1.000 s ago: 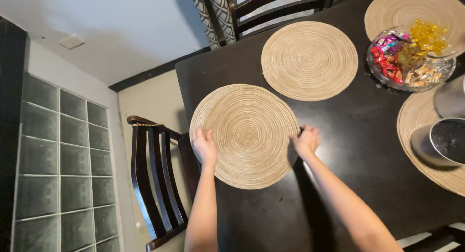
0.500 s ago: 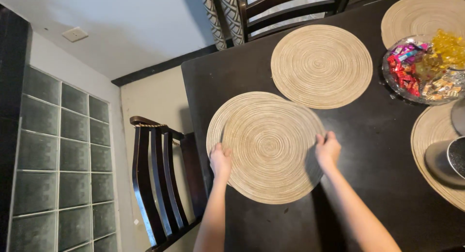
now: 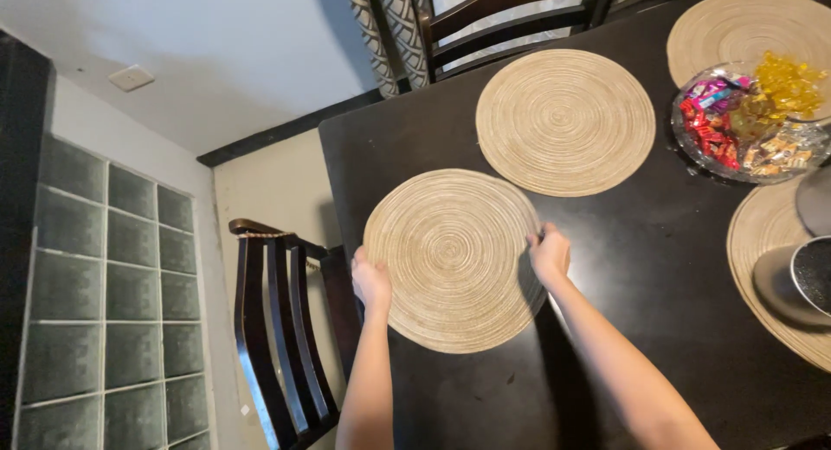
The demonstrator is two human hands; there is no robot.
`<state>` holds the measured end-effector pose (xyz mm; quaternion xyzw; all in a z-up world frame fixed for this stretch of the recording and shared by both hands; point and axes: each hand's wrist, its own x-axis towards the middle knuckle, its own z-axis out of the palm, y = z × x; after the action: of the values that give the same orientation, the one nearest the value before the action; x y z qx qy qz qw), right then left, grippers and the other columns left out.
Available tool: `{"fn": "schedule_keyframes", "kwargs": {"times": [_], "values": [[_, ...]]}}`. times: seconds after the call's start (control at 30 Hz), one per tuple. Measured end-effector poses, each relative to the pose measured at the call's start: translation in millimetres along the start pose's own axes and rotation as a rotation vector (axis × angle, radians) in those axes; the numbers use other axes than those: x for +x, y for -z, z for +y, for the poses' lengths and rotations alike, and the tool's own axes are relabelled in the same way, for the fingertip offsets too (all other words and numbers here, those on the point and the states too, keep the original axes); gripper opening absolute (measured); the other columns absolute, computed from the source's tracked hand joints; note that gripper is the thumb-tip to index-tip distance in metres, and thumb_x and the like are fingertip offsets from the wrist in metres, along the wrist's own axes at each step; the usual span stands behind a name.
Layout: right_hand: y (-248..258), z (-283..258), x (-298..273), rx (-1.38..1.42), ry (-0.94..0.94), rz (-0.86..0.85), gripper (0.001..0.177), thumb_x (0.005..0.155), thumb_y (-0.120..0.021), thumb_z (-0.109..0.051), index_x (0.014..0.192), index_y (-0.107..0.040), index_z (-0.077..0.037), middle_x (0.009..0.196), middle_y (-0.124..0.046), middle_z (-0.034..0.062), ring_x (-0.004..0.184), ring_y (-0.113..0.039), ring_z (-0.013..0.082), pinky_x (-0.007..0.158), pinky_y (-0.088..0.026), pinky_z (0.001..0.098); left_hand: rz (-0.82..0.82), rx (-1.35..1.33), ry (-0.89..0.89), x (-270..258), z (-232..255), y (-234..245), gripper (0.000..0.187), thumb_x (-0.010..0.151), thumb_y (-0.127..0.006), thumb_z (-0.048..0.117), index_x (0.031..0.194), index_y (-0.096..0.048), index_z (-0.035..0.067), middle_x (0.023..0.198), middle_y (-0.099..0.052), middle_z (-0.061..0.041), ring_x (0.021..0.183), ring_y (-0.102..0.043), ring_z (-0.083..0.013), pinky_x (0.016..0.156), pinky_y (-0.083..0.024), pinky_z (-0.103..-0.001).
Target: Tidying a dining table by stacking placemats, moving chairs, and wiping the surface with a cloth.
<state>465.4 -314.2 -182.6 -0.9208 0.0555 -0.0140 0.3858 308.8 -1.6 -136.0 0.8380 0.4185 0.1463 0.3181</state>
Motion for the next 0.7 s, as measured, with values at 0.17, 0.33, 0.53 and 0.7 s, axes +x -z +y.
{"fn": "schedule_keyframes", "kwargs": {"times": [0.17,0.33,0.53,0.7], "values": [[21.7,-6.2,-2.3,-0.103,-0.008,-0.059,0.04,0.083,-0.08,-0.016,0.12,-0.069,-0.005,0.107,-0.072,0.0224,0.099,-0.07,0.0412,0.085,-0.055,0.0504,0.163,0.238,-0.225,4.3,10.7,-39.6,0.069,0.076,-0.076,0.007,0.141,-0.054,0.004,0.147,-0.048,-0.016,0.134,-0.044,-0.038,0.106,-0.038,-0.055],[19.6,12.0,15.8,-0.073,0.068,-0.018,0.046,0.082,-0.077,-0.009,0.128,-0.069,-0.007,0.119,-0.07,0.0235,0.11,-0.067,0.0412,0.092,-0.053,0.0501,-0.07,0.089,-0.377,-2.4,83.7,-81.9,0.062,0.079,-0.076,0.008,0.139,-0.057,0.008,0.152,-0.042,-0.021,0.134,-0.04,-0.0429,0.108,-0.035,-0.055],[37.6,5.1,66.6,-0.177,0.352,0.157,0.042,0.079,-0.076,-0.007,0.12,-0.07,-0.006,0.122,-0.065,0.0179,0.114,-0.061,0.04,0.099,-0.051,0.0466,-0.151,-0.171,-0.604,25.4,144.4,-202.3,0.059,0.08,-0.072,0.004,0.137,-0.058,0.005,0.147,-0.049,-0.024,0.139,-0.043,-0.0407,0.115,-0.036,-0.053],[54.9,-9.0,102.4,-0.411,0.509,-0.027,0.029,0.079,-0.077,-0.021,0.103,-0.07,-0.006,0.109,-0.067,0.0144,0.105,-0.062,0.0365,0.088,-0.05,0.0496,-0.262,-0.043,-0.33,39.1,199.4,-242.4,0.067,0.081,-0.079,0.021,0.141,-0.05,0.01,0.14,-0.055,-0.018,0.134,-0.044,-0.0387,0.112,-0.029,-0.059]]}}
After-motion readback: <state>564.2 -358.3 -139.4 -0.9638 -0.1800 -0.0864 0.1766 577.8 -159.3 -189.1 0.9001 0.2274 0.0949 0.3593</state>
